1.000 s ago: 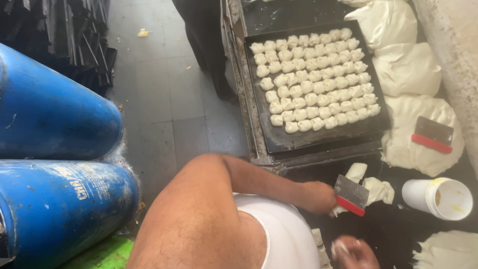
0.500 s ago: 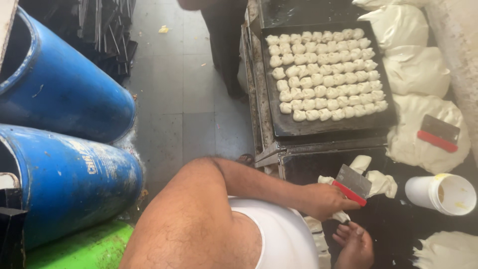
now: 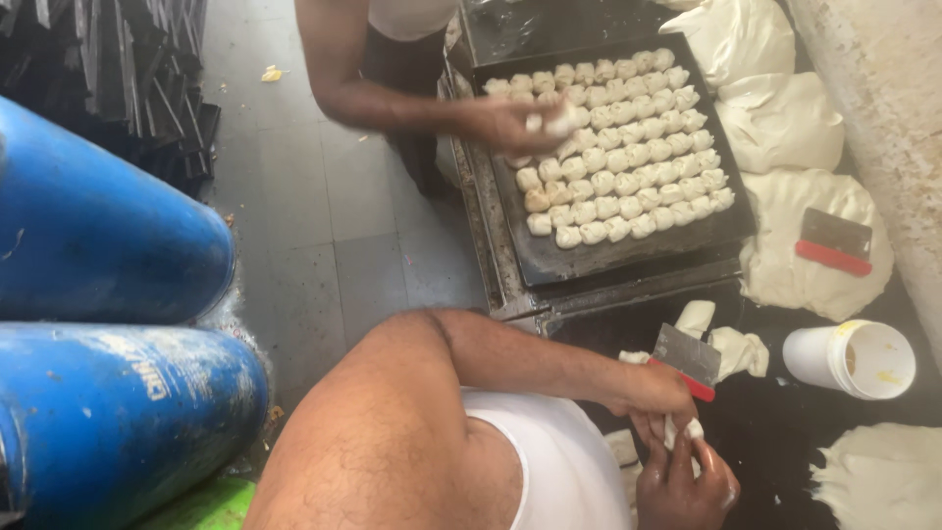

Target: The person cuts a long strip of dough into small pieces using a bench scraper and then rolls each piece into a ball by hand. The finished dough balls are placed in neat rows on a metal tray. The process is repeated continuously throughout the clip.

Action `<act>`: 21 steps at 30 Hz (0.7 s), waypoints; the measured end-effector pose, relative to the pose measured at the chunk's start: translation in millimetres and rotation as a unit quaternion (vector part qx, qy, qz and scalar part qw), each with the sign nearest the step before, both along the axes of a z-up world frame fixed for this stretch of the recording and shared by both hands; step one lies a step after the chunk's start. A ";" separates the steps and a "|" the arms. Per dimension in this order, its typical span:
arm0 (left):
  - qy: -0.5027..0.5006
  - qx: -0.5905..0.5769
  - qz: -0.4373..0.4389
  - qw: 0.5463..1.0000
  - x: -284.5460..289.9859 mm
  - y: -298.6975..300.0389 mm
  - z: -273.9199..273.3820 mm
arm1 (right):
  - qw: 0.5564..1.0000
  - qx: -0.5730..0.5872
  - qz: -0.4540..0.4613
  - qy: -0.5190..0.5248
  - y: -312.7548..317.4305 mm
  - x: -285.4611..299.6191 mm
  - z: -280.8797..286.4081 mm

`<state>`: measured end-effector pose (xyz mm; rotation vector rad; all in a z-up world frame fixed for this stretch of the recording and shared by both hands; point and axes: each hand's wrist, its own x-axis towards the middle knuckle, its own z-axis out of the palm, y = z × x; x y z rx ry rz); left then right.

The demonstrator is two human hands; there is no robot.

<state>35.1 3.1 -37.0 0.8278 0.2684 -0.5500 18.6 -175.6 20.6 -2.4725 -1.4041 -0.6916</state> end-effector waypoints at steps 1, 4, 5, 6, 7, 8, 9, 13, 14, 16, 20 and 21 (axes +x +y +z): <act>-0.001 -0.009 -0.004 1.000 0.4 2.9 0.9 | 1.000 -0.004 0.007 -0.009 8.3 0.4 3.2; -0.131 0.202 0.000 0.971 -4.0 12.0 7.6 | 0.998 -0.020 -0.065 0.012 29.1 -14.5 23.9; -0.193 0.309 0.006 0.931 -5.4 15.0 10.0 | 0.992 0.035 -0.093 0.074 38.8 -18.8 28.9; -0.227 0.296 0.005 0.928 -5.2 17.7 12.7 | 0.979 0.092 -0.121 0.134 49.9 -20.2 30.4; -0.261 0.283 0.004 0.923 -6.4 18.3 14.9 | 0.959 0.148 -0.146 0.193 56.0 -21.1 31.0; -0.288 0.265 0.008 0.920 -11.3 14.2 17.2 | 0.949 0.144 -0.152 0.234 53.5 -23.4 31.1; -0.260 0.258 0.016 0.930 -14.3 12.2 18.4 | 0.938 0.141 -0.159 0.274 48.0 -25.0 25.6; -0.159 0.280 0.055 0.945 -14.4 30.6 9.4 | 0.798 0.315 -0.133 0.497 -8.6 -6.1 -30.1; -0.135 0.293 0.068 0.944 -15.2 35.4 5.2 | 0.782 0.332 -0.140 0.509 -29.6 4.2 -45.4; -0.090 0.294 0.101 0.946 -22.6 43.7 -6.5 | 0.748 0.361 -0.155 0.535 -74.0 19.6 -70.3; -0.017 0.350 0.125 0.928 -54.2 51.8 -30.9 | 0.716 0.456 -0.229 0.476 -139.6 18.5 -88.7; -0.012 0.352 0.142 0.925 -63.0 51.5 -34.2 | 0.715 0.466 -0.232 0.468 -146.7 24.9 -82.6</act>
